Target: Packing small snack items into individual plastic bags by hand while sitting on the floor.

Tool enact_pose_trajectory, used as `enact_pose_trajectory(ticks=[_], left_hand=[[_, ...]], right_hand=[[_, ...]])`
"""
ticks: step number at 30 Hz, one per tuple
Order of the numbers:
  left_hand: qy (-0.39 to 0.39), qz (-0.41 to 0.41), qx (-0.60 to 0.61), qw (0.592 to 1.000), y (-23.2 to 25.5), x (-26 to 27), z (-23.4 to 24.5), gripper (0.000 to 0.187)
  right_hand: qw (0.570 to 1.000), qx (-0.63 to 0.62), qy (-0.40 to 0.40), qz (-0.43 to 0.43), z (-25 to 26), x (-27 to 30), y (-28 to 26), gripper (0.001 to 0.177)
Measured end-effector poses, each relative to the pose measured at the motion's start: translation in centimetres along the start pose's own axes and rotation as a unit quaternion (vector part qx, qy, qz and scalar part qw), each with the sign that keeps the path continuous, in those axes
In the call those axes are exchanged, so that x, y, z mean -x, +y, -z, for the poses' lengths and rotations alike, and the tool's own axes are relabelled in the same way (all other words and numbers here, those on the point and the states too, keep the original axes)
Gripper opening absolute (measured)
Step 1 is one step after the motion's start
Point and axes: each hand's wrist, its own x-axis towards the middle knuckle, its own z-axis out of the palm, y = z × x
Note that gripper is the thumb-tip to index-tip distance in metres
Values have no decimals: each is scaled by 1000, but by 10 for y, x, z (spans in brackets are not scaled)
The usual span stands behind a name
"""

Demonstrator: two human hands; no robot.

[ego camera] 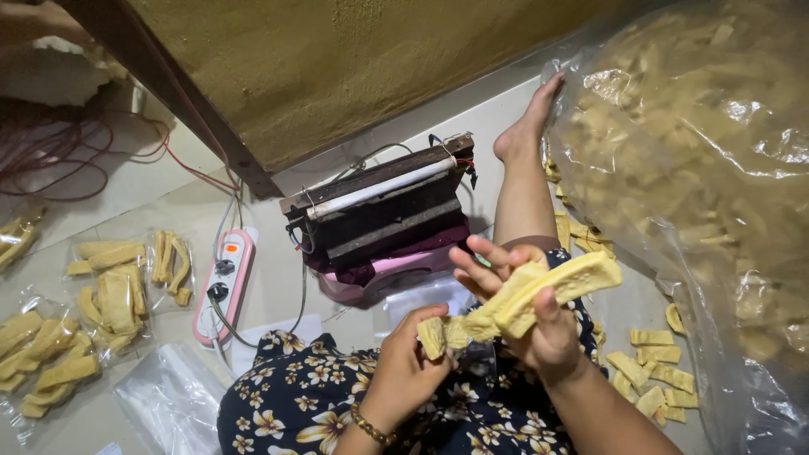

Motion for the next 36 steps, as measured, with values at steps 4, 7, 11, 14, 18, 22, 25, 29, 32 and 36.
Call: enact_pose_trajectory(ticks=[4,7,11,14,18,22,25,29,32,36], left_hand=[[16,-38,-42,998,-6,0,-12,56],[49,-49,-42,997,-9,2,-17,58],[99,-35,59,993,-6,6,-15,53],[116,-52,-18,992,-7,6,-15,58],[100,-59,-52,992,-3,4,-15,62],[92,-71,-40,992,8,6,-8,61],[63,-39,-80,994,4,6,-8,58],[39,15,-1,999,0,6,-8,60],[34,20,-6,999,2,7,-1,61],[7,-10,-42,999,8,9,8,70]], right_hand=[[996,77,33,25,-8,6,28,45],[979,189,73,15,-6,15,42,52],[952,284,111,-8,6,26,53,36],[874,484,39,-15,2,22,49,38],[811,581,-35,-65,4,12,42,38],[915,380,-10,-134,12,17,31,71],[919,391,-21,-40,13,23,31,87],[822,563,-80,0,16,28,37,38],[796,596,-106,26,23,33,39,54],[762,628,-155,7,30,37,31,71]])
